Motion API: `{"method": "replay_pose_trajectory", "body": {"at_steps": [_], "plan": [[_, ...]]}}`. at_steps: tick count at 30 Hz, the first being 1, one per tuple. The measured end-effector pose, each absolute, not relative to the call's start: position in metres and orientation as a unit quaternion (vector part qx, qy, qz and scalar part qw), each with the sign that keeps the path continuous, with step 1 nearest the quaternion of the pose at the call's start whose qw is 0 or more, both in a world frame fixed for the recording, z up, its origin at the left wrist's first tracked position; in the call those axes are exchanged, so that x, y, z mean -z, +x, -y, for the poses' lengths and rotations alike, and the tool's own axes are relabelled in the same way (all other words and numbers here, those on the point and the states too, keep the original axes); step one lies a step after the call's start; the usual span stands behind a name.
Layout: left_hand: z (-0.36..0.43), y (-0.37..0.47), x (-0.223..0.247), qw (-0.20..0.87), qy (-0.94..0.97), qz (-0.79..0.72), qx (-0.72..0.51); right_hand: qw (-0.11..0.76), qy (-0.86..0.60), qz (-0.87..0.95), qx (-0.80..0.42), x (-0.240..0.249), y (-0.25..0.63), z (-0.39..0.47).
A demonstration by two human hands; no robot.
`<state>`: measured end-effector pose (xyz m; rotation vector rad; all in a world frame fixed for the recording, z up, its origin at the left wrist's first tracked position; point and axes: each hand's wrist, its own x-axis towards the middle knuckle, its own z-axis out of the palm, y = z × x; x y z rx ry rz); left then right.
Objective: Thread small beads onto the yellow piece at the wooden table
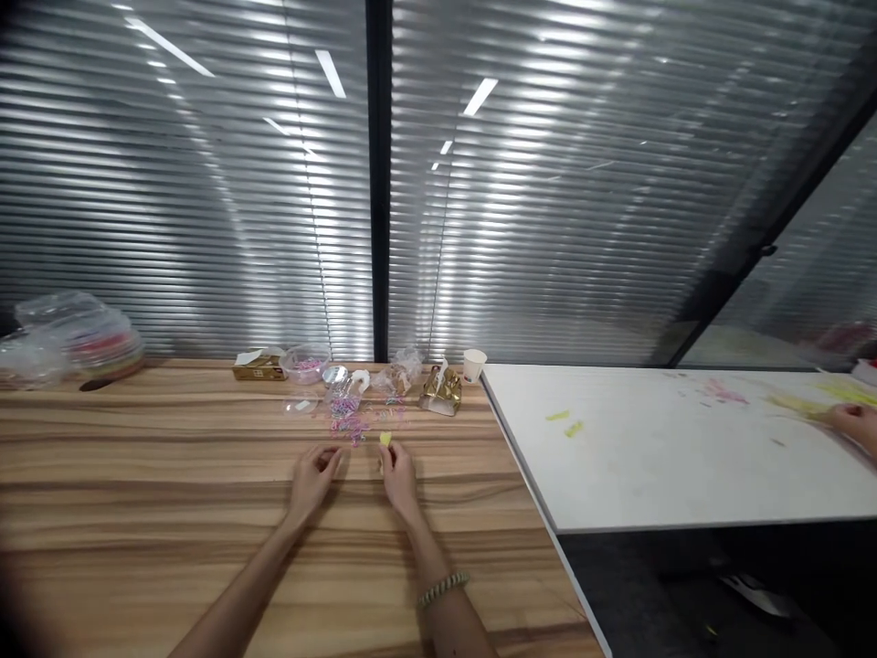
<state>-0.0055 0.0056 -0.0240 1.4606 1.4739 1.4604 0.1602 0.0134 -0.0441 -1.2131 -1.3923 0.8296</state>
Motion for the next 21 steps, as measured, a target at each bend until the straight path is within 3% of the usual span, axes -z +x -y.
{"method": "replay_pose_trajectory", "body": {"at_steps": [5, 13, 21], "plan": [[-0.015, -0.008, 0.029, 0.252, 0.596, -0.57, -0.506, 0.49, -0.524, 0.674, -0.177, 0.046, 0.16, -0.013], [-0.03, 0.008, 0.025, 0.21, 0.613, -0.604, -0.465, 0.466, -0.524, 0.698, -0.148, 0.044, 0.158, -0.012], [-0.014, 0.007, 0.02, 0.326, 0.581, -0.513, -0.54, 0.47, -0.512, 0.698, -0.17, 0.041, 0.161, -0.01]]}}
